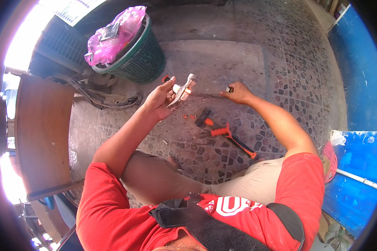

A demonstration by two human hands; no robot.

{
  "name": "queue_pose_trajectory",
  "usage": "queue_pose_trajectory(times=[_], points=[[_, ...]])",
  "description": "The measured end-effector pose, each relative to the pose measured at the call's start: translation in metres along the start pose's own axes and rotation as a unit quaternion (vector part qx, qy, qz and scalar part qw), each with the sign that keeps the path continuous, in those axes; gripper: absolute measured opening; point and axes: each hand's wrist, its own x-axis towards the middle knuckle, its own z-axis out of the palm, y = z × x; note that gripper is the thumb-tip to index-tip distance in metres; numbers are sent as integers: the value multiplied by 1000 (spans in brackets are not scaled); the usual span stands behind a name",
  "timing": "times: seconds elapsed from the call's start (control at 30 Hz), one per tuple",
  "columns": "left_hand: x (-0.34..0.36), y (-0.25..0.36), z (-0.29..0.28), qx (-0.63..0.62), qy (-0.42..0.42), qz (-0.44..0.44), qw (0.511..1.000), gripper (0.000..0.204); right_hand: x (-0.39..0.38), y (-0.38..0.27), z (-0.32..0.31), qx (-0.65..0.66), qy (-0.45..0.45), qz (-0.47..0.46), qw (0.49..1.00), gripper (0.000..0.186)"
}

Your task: The person sits on a tiled floor and uses a lighter to heat a metal hammer head. They hold the hammer in one hand and the lighter in the other, applying the flame to the metal surface repeatedly.

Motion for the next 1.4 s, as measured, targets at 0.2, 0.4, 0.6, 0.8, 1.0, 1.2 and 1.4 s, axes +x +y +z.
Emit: queue_pose_trajectory(times=[0.2,0.4,0.6,0.8,1.0,1.2,1.4], points=[[-1,-1,0,-24,-31,-9,999,30,1,5,4,7,-13,-3,1000,53],[-4,0,-1,-26,-41,-14,999,31,-3,-6,5,-12,-32,-20,999,50],[-15,2,13,-39,-36,-24,998,29,-3,-5,5,-41,-40,-20,998,53],[-25,4,21,-35,-47,-18,998,26,-2,-7,4,-60,-52,-23,997,54],[-35,4,32,-42,-42,-17,998,26,-4,-4,7,-74,-32,-52,995,54],[-22,2,20,-37,-59,-26,997,28,-4,-5,7,-72,-35,-49,996,56],[-9,1,4,-39,-84,-34,995,30,-6,-9,5,-95,-68,-26,993,62]])
